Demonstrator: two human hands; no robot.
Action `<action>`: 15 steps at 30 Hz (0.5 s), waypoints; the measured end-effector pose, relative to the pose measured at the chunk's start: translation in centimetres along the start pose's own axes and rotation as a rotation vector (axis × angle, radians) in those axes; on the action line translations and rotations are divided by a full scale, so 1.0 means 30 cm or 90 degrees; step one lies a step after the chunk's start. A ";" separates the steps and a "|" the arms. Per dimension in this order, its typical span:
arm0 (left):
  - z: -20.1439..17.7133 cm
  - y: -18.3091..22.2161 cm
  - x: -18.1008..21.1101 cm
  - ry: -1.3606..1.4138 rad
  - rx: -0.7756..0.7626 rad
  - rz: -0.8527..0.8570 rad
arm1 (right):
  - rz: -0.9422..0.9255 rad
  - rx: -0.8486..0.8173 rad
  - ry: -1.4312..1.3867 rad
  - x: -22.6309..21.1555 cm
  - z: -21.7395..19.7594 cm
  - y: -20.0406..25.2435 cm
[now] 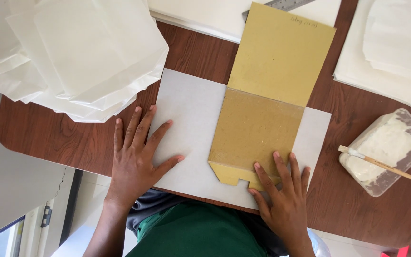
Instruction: Manually assembling bags by folding the bottom, applying glue with a brush, and pressing the seams.
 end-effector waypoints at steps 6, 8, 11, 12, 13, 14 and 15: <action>0.009 -0.012 -0.006 -0.004 -0.016 -0.003 | 0.009 0.012 -0.024 -0.002 -0.006 -0.009; 0.008 -0.007 -0.005 0.000 -0.015 -0.005 | 0.021 0.006 -0.028 -0.011 -0.028 -0.014; 0.007 -0.008 -0.003 0.003 -0.008 -0.003 | 0.050 -0.046 0.010 -0.009 -0.057 -0.053; 0.005 -0.007 -0.002 0.006 -0.005 -0.007 | 0.042 -0.007 0.000 -0.010 -0.081 -0.074; 0.002 -0.010 -0.004 0.007 0.001 -0.009 | 0.032 0.035 -0.011 -0.010 -0.103 -0.098; 0.002 -0.013 -0.005 0.006 0.005 -0.006 | 0.031 0.040 -0.009 0.002 -0.102 -0.127; 0.001 -0.012 -0.005 0.017 0.007 -0.005 | 0.018 0.059 0.029 0.010 -0.108 -0.152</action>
Point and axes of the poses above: each hand's wrist, its own y-axis away from the middle knuckle, its own z-axis out of the palm, x = y × z, the point moved 6 cm from there along -y, towards the middle knuckle, and after that the axes turned 1 degree about -y, right-handed, at the moved point
